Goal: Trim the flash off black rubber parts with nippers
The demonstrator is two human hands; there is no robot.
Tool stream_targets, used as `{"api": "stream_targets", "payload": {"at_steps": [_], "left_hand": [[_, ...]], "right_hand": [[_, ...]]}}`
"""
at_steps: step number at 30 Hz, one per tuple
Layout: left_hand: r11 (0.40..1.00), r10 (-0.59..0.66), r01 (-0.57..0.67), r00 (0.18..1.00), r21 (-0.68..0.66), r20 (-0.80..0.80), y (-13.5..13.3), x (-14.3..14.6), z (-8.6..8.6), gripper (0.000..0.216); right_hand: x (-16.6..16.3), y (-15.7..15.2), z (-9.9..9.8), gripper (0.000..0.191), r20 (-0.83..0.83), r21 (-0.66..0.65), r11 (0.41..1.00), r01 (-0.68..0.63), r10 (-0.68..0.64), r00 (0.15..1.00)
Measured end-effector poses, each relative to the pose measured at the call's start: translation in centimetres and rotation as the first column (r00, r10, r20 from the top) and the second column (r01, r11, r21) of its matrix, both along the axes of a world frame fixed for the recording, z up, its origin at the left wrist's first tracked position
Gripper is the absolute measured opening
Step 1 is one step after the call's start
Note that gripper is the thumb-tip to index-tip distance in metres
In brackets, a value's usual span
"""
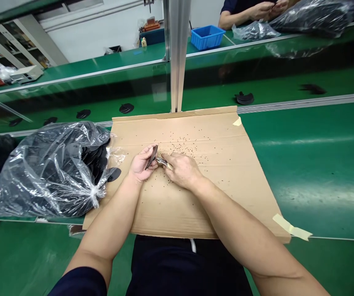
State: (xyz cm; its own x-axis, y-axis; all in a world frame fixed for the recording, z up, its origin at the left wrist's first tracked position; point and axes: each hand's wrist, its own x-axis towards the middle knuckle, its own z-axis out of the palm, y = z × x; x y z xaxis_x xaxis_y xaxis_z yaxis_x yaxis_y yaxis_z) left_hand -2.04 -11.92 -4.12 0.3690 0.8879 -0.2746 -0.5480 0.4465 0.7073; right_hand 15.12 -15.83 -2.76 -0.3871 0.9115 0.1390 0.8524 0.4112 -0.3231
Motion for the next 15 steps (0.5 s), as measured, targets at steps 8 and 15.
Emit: {"api": "stream_targets", "payload": {"at_steps": [8, 15], "left_hand": [[1.000, -0.001, 0.001, 1.000, 0.004, -0.010, 0.06, -0.01, -0.03, 0.020], [1.000, 0.010, -0.009, 0.999, 0.009, -0.054, -0.03, 0.11, 0.27, 0.018]], "right_hand": [[0.01, -0.01, 0.12, 0.035, -0.009, -0.031, 1.000, -0.005, 0.005, 1.000], [0.04, -0.06, 0.26, 0.036, 0.013, -0.050, 0.999, -0.007, 0.008, 1.000]]}}
